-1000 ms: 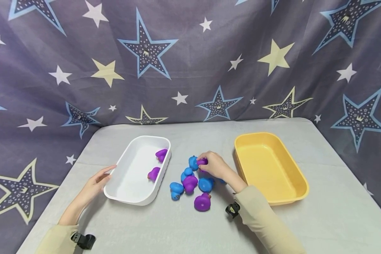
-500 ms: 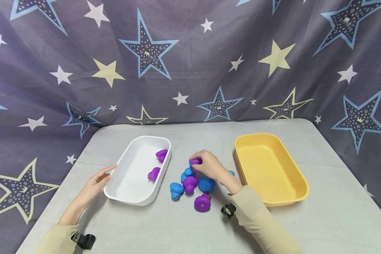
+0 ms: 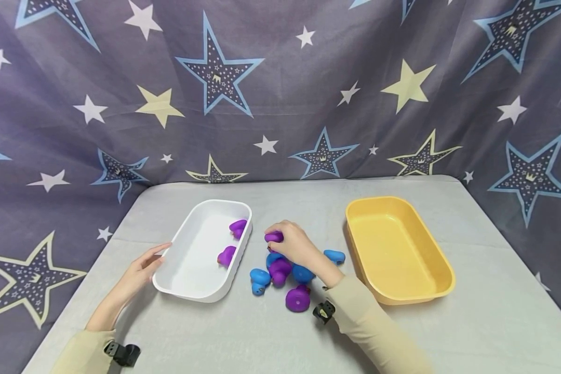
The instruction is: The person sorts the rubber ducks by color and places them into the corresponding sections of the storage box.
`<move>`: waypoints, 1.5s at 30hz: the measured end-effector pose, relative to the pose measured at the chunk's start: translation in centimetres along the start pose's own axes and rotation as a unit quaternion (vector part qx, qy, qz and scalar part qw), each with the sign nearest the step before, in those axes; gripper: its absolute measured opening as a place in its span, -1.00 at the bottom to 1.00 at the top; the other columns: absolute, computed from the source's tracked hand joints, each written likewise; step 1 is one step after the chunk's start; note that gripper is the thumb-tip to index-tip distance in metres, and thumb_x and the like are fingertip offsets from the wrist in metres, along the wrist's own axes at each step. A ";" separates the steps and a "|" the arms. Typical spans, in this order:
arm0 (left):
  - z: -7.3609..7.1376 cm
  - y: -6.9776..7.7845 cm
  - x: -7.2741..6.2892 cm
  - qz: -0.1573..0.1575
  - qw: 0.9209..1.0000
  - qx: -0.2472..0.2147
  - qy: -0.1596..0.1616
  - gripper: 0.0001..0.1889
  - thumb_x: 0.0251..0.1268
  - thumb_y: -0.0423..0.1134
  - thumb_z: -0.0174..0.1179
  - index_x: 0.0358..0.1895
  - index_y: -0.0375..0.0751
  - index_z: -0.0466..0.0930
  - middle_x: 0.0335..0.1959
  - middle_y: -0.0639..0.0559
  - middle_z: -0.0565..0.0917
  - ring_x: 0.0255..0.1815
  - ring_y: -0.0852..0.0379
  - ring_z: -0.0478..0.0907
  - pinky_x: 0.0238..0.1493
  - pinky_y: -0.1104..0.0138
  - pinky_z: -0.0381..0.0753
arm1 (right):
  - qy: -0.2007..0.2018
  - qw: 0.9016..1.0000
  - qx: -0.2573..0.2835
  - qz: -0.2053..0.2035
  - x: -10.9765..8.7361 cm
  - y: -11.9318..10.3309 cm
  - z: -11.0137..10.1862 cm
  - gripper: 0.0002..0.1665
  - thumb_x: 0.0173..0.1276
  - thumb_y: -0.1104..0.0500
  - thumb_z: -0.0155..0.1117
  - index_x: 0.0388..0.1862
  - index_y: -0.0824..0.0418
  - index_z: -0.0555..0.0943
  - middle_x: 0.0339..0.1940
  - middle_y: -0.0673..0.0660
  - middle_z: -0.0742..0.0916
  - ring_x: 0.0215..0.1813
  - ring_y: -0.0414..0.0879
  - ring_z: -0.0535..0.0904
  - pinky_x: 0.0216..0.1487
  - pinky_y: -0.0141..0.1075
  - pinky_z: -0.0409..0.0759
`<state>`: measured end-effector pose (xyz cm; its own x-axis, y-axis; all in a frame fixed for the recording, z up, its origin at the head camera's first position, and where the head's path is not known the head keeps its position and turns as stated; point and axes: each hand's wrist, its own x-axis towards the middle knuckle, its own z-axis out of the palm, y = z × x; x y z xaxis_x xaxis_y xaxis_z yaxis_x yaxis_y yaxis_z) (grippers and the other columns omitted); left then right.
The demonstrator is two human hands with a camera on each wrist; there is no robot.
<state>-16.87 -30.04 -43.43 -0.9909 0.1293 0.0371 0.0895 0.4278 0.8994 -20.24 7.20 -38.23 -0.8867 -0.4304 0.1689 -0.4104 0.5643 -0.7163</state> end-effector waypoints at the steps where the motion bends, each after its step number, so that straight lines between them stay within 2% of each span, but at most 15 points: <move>1: 0.0 0.0 0.0 0.000 1.000 -0.001 0.000 -0.57 0.34 -0.25 -0.08 0.22 -0.36 0.22 -0.13 -0.31 0.47 -0.38 0.33 0.41 -0.50 0.43 0.43 | 0.000 1.000 0.000 -0.001 0.1 -0.1 0.1 -0.68 0.11 0.27 0.25 -0.11 0.29 0.58 -0.14 0.17 0.61 -0.04 -0.01 0.48 0.03 -0.17 0.40; 9: 0.0 0.2 0.0 0.001 1.000 0.006 0.001 -0.57 0.34 -0.25 -0.08 0.22 -0.36 0.22 -0.17 -0.18 0.50 -0.38 0.33 0.42 -0.49 0.43 0.43 | -0.004 1.000 0.008 -0.028 0.6 -1.1 1.0 -0.69 0.12 0.28 0.24 -0.11 0.29 0.58 -0.17 0.16 0.61 -0.09 -0.03 0.49 -0.03 -0.20 0.43; 16: 0.0 0.4 -0.1 -0.003 1.000 0.011 0.000 -0.56 0.34 -0.23 -0.08 0.23 -0.36 0.22 -0.13 -0.28 0.48 -0.38 0.33 0.40 -0.52 0.42 0.41 | -0.006 0.998 0.004 -0.056 1.0 -2.0 1.6 -0.69 0.11 0.28 0.24 -0.11 0.30 0.58 -0.18 0.16 0.62 -0.11 -0.02 0.49 -0.03 -0.19 0.42; 22: 0.0 0.4 0.0 0.000 1.000 0.012 0.001 -0.57 0.34 -0.25 -0.08 0.22 -0.36 0.22 -0.19 -0.14 0.50 -0.43 0.32 0.38 -0.54 0.44 0.39 | -0.009 0.998 0.006 -0.064 1.3 -2.7 2.2 -0.70 0.11 0.26 0.25 -0.13 0.27 0.60 -0.15 0.15 0.63 -0.05 -0.02 0.48 0.00 -0.21 0.39; 29: 0.0 0.3 0.1 0.008 1.000 -0.002 -0.001 -0.56 0.34 -0.29 -0.09 0.23 -0.40 0.19 -0.12 -0.34 0.46 -0.48 0.32 0.35 -0.58 0.43 0.35 | -0.016 0.996 0.013 -0.084 1.4 -3.7 3.5 -0.71 0.11 0.27 0.26 -0.13 0.27 0.60 -0.16 0.14 0.62 -0.10 -0.06 0.47 -0.08 -0.26 0.41; 38: 0.0 0.5 0.0 0.000 1.000 -0.005 -0.003 -0.55 0.35 -0.27 -0.09 0.24 -0.39 0.18 -0.07 -0.40 0.44 -0.37 0.34 0.40 -0.50 0.43 0.42 | -0.037 0.995 0.020 -0.089 1.6 -4.7 4.7 -0.71 0.13 0.26 0.24 -0.12 0.26 0.59 -0.04 0.20 0.58 0.06 0.01 0.42 0.07 -0.21 0.35; 41: 0.0 0.5 -0.1 0.001 1.000 0.004 -0.002 -0.56 0.35 -0.25 -0.09 0.23 -0.37 0.20 -0.12 -0.32 0.46 -0.42 0.33 0.38 -0.53 0.42 0.39 | -0.039 0.995 0.024 -0.089 1.5 -5.1 5.1 -0.71 0.13 0.26 0.25 -0.13 0.26 0.59 -0.08 0.18 0.59 0.02 -0.01 0.43 0.06 -0.23 0.36; 45: -0.1 0.3 0.0 0.009 1.000 0.014 0.000 -0.57 0.34 -0.25 -0.08 0.22 -0.37 0.23 -0.21 -0.09 0.50 -0.50 0.32 0.35 -0.57 0.39 0.37 | -0.045 0.995 0.019 -0.088 1.5 -5.5 5.6 -0.71 0.14 0.25 0.25 -0.12 0.26 0.59 -0.09 0.16 0.60 -0.01 -0.04 0.45 0.03 -0.26 0.37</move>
<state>-16.83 -30.02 -43.16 -0.9890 0.1382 0.0533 0.1106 0.4495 0.8864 -18.16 -0.47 -37.85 -0.7789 -0.5820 0.2336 -0.5472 0.4488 -0.7065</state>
